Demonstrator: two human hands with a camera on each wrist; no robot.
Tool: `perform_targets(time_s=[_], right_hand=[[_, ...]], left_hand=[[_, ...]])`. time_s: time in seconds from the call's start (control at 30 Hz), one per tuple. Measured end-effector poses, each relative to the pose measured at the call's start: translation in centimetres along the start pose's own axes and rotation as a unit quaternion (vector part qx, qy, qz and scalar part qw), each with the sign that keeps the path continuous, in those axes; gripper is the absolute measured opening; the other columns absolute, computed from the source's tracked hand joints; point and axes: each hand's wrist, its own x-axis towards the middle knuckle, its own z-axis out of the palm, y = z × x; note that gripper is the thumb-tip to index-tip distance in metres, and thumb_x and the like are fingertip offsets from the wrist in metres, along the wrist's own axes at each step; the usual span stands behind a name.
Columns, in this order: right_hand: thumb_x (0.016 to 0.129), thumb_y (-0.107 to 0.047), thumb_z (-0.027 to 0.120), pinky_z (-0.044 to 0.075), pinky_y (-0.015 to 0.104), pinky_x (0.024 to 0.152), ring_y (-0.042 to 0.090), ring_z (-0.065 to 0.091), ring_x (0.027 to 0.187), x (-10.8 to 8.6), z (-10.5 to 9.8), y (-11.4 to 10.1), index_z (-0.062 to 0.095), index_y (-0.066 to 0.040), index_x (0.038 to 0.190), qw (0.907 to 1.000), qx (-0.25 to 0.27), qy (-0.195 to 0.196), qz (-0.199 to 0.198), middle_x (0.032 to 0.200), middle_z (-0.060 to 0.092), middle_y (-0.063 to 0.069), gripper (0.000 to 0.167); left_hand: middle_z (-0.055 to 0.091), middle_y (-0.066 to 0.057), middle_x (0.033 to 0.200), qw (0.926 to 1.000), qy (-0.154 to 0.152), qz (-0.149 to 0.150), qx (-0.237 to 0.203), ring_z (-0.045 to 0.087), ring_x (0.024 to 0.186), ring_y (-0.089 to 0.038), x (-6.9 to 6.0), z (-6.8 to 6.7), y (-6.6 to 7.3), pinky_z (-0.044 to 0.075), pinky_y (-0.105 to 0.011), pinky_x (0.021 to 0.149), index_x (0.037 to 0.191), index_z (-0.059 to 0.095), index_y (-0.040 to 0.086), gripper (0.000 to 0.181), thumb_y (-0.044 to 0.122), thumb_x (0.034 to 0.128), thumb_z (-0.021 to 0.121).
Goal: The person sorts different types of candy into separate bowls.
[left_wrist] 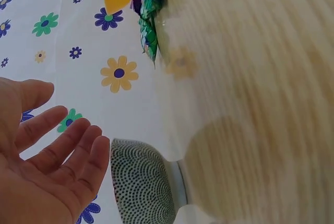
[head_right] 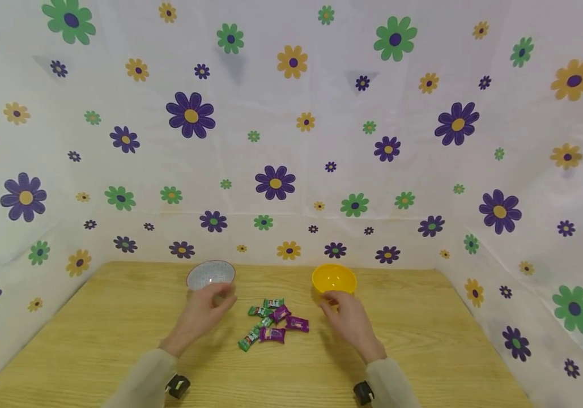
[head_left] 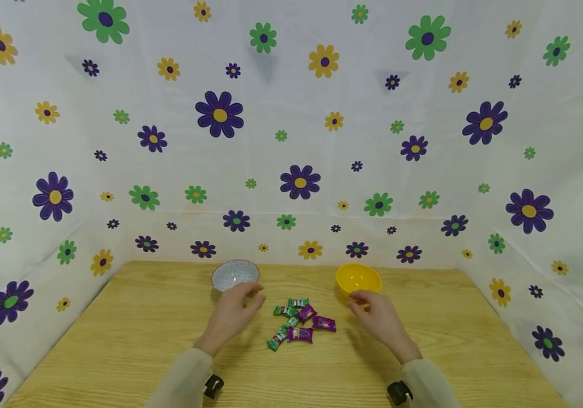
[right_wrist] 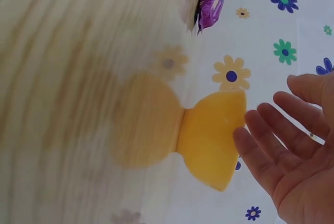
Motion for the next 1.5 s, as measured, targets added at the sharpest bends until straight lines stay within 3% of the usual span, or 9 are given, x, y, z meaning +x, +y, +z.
perform_targets(time_s=[0.3,0.5,0.63,0.93,1.2,1.37,1.5], right_hand=[[0.091,-0.009,0.067,0.058,0.039,0.079,0.027,0.064,0.093,1.2,-0.3,1.5,0.071,0.000,0.106,0.9970,0.005,0.075,0.018,0.105,0.071,0.015,0.019],[0.092,-0.009,0.065,0.057,0.041,0.082,0.031,0.061,0.099,1.5,-0.3,2.3,0.068,0.002,0.113,0.9918,0.045,0.098,0.068,0.113,0.067,0.019,0.024],[0.092,-0.009,0.064,0.055,0.046,0.088,0.036,0.058,0.106,2.0,-0.4,2.7,0.063,0.004,0.121,0.9883,0.063,0.107,0.089,0.122,0.061,0.024,0.031],[0.094,-0.011,0.060,0.044,0.053,0.105,0.046,0.045,0.127,2.7,-0.3,4.1,0.036,0.009,0.144,0.9757,0.123,0.056,0.173,0.141,0.041,0.032,0.059],[0.098,-0.008,0.054,0.057,0.041,0.089,0.045,0.053,0.120,3.4,-0.9,4.5,0.025,0.009,0.149,0.9452,0.235,0.021,0.226,0.144,0.036,0.034,0.061],[0.098,-0.005,0.050,0.056,0.041,0.089,0.046,0.052,0.122,3.9,-0.6,4.4,0.025,0.008,0.149,0.9310,0.268,0.017,0.248,0.145,0.035,0.034,0.059],[0.096,-0.002,0.046,0.055,0.043,0.090,0.045,0.051,0.123,4.0,-0.3,4.7,0.029,0.008,0.148,0.9254,0.277,0.014,0.258,0.145,0.036,0.033,0.055]], left_hand=[[0.071,-0.002,0.094,0.9990,-0.040,0.007,-0.019,0.062,0.083,-0.013,1.2,1.3,0.4,0.053,-0.031,0.073,0.105,0.071,0.008,0.016,0.016,0.0903,0.070],[0.068,0.001,0.087,0.9943,-0.092,-0.025,-0.048,0.057,0.079,-0.011,1.7,2.3,0.4,0.049,-0.026,0.070,0.102,0.072,0.005,0.015,0.014,0.0890,0.071],[0.068,0.000,0.087,0.9915,-0.107,-0.036,-0.066,0.057,0.080,-0.012,2.1,3.1,0.2,0.049,-0.026,0.070,0.102,0.072,0.006,0.015,0.014,0.0892,0.071],[0.067,0.000,0.089,0.9854,-0.142,-0.028,-0.089,0.056,0.080,-0.013,2.7,4.4,0.0,0.049,-0.027,0.068,0.103,0.071,0.007,0.015,0.015,0.0899,0.071],[0.066,-0.003,0.095,0.9774,-0.167,-0.058,-0.116,0.056,0.083,-0.017,4.3,4.8,0.0,0.048,-0.029,0.070,0.107,0.071,0.008,0.022,0.020,0.0889,0.073],[0.066,-0.005,0.098,0.9695,-0.189,-0.066,-0.142,0.058,0.088,-0.018,5.0,5.1,-0.8,0.050,-0.030,0.074,0.107,0.071,0.009,0.024,0.022,0.0879,0.074],[0.066,-0.004,0.101,0.9641,-0.211,-0.062,-0.149,0.058,0.092,-0.018,5.3,5.6,-1.2,0.051,-0.031,0.076,0.107,0.072,0.011,0.025,0.025,0.0861,0.076]])
